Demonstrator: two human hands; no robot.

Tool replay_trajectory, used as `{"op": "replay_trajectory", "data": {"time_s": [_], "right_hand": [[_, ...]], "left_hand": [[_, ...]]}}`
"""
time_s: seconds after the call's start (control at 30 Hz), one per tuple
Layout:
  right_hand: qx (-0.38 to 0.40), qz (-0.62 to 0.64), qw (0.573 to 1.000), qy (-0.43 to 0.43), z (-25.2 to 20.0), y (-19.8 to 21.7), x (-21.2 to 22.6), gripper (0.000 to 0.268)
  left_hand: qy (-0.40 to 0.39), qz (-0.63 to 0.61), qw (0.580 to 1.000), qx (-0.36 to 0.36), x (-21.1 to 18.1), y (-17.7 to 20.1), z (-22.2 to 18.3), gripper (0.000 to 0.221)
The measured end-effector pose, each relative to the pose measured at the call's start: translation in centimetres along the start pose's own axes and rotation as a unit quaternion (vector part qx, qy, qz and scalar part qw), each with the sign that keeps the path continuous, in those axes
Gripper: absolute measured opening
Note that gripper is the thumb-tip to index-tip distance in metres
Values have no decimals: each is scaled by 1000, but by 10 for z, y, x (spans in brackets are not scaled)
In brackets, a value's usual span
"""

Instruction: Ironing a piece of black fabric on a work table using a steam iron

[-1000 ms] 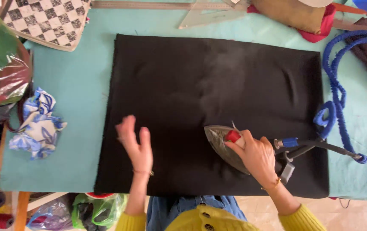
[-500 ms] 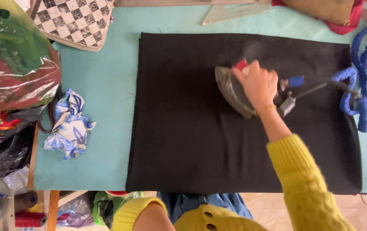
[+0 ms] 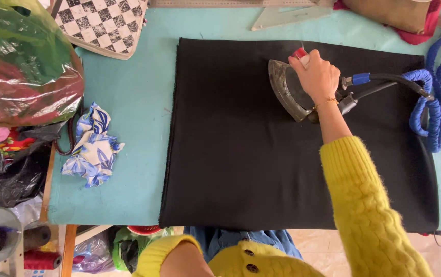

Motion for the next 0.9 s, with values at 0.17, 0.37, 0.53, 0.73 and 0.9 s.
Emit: {"op": "replay_trajectory", "data": {"time_s": [0.17,0.37,0.53,0.73,0.9], "right_hand": [[-7,7,1000,3,0,2,2,62],[-108,-81,990,28,13,-14,-5,62],[-120,-114,986,31,32,-9,0,59],[-84,-85,990,71,43,6,8,63],[-28,-53,996,71,40,14,12,68]], "left_hand": [[-32,-40,998,-38,-16,56,71,55],[-254,653,714,-19,3,239,186,33],[-61,867,495,-25,25,360,237,55],[-50,901,430,-17,-7,434,274,59],[-37,881,472,9,-14,443,273,55]]}}
Point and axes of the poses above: each hand's wrist, its own z-axis towards the middle knuckle, its own y-axis out of the back of the hand, x = y × z, the point moved 8 cm from there along z, towards the middle knuckle, and after that the axes turned 12 degrees about -y, right-handed, at the moved point
